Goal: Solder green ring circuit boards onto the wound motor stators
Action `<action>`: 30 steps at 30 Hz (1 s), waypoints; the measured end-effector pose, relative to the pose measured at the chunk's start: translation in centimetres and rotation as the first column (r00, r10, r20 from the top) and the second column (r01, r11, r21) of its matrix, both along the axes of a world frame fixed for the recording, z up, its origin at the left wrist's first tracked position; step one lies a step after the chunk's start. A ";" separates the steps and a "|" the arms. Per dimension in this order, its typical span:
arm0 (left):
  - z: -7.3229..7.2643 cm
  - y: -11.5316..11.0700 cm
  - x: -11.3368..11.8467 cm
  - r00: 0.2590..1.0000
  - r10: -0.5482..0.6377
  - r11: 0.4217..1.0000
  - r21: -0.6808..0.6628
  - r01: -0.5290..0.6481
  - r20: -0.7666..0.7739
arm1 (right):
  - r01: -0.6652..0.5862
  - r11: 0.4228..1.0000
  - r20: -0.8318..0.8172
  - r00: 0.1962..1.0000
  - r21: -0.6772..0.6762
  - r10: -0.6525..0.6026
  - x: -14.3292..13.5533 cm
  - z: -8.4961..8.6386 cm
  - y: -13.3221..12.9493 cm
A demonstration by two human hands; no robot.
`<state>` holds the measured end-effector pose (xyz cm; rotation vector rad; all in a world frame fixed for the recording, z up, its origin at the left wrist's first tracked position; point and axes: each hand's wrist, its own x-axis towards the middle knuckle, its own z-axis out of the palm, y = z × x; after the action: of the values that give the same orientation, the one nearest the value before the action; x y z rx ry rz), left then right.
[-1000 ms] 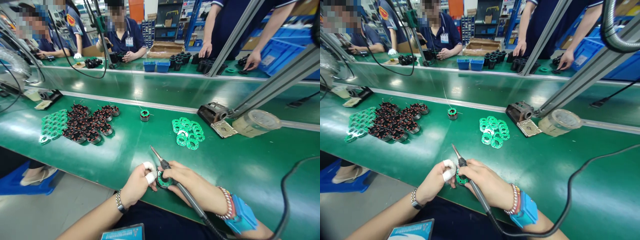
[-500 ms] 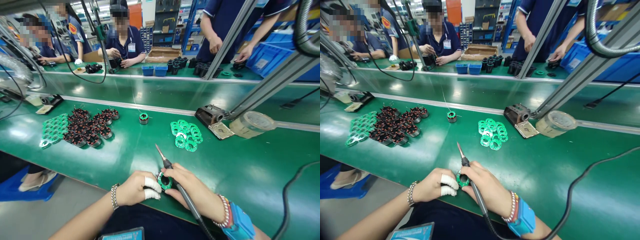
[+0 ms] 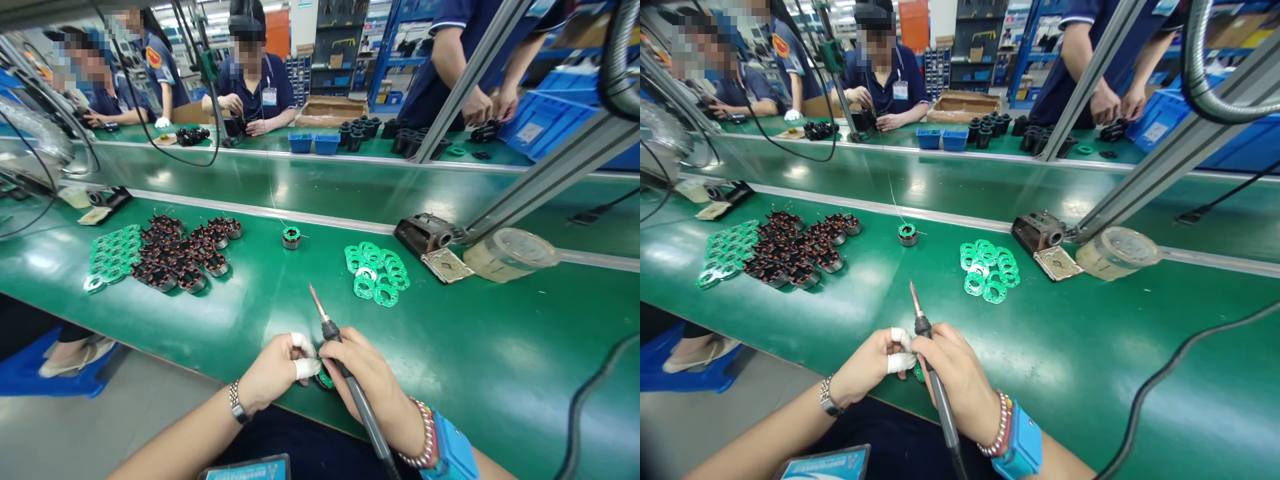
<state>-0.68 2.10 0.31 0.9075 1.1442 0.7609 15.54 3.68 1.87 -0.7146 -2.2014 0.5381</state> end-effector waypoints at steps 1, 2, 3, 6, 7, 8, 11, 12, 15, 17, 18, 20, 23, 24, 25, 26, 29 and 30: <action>0.0 -0.1 0.0 1.000 0.005 1.000 0.009 -0.005 0.005 | 0.004 1.000 0.006 1.000 -0.002 -0.004 -0.1 0.1 0.0; 0.0 -0.2 0.0 1.000 0.011 1.000 0.017 -0.011 0.010 | 0.013 1.000 0.009 1.000 -0.010 -0.012 -0.2 0.1 0.0; 0.0 -0.2 0.0 1.000 0.015 1.000 0.027 -0.016 0.016 | 0.026 0.999 0.008 1.000 -0.024 -0.026 -0.2 0.2 0.0; 0.1 -0.4 -0.1 0.999 0.026 0.998 0.056 -0.028 0.036 | 0.041 0.996 -0.022 0.999 -0.084 -0.043 -0.2 0.2 -0.1; 0.1 -0.5 -0.2 0.999 0.026 0.998 0.064 -0.029 0.043 | 0.037 0.993 -0.034 0.999 -0.108 -0.041 -0.2 0.2 -0.2; 0.1 -0.5 -0.2 0.999 0.024 0.997 0.072 -0.027 0.048 | 0.033 0.991 -0.042 0.998 -0.129 -0.039 -0.2 0.1 -0.2; -0.1 -0.6 -0.4 0.998 0.009 0.997 0.075 -0.013 0.058 | 0.022 0.987 -0.049 0.998 -0.160 -0.030 -0.1 -0.1 -0.2; -0.3 -0.6 -0.5 0.998 0.006 0.998 0.070 -0.010 0.060 | 0.022 0.987 -0.048 0.998 -0.158 -0.030 -0.1 -0.2 -0.2; -0.4 -0.6 -0.6 0.999 0.007 0.998 0.058 -0.010 0.052 | 0.028 0.990 -0.039 0.999 -0.136 -0.034 -0.2 -0.4 -0.1; -0.4 -0.5 -0.6 1.000 0.009 0.998 0.055 -0.011 0.027 | 0.057 0.990 -0.042 0.997 -0.130 -0.063 0.0 -0.3 -0.1; -0.3 -0.4 -0.5 1.000 0.011 0.999 0.051 -0.012 0.010 | 0.077 0.988 -0.048 0.995 -0.130 -0.084 0.2 -0.3 -0.2; -0.2 -0.3 -0.4 1.000 0.014 0.999 0.042 -0.014 -0.019 | 0.128 0.983 -0.072 0.988 -0.130 -0.138 0.7 -0.1 -0.3; -0.3 -0.2 -0.3 0.999 0.023 0.999 0.049 -0.021 -0.045 | 0.146 0.982 -0.107 0.981 -0.119 -0.159 1.8 0.6 -0.8; -0.3 -0.2 -0.3 0.998 0.028 0.998 0.056 -0.025 -0.050 | 0.144 0.983 -0.106 0.982 -0.110 -0.156 2.1 0.9 -1.0; -0.3 -0.3 -0.3 0.998 0.035 0.997 0.065 -0.031 -0.054 | 0.138 0.985 -0.097 0.984 -0.099 -0.148 2.5 1.3 -1.2; -0.4 -0.3 -0.2 0.998 0.040 0.997 0.072 -0.036 -0.056 | 0.131 0.988 -0.085 0.987 -0.084 -0.138 2.8 1.6 -1.4; -0.4 -0.4 -0.2 0.997 0.048 0.996 0.081 -0.044 -0.055 | 0.114 0.992 -0.064 0.991 -0.063 -0.118 3.5 2.7 -2.0; -0.5 -0.4 -0.2 0.997 0.049 0.996 0.080 -0.044 -0.056 | 0.103 0.992 -0.069 0.992 -0.070 -0.108 3.7 3.0 -2.1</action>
<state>-0.93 1.67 -0.17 0.9775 1.1965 0.8270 19.20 1.56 4.85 -0.8283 -2.0735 0.5759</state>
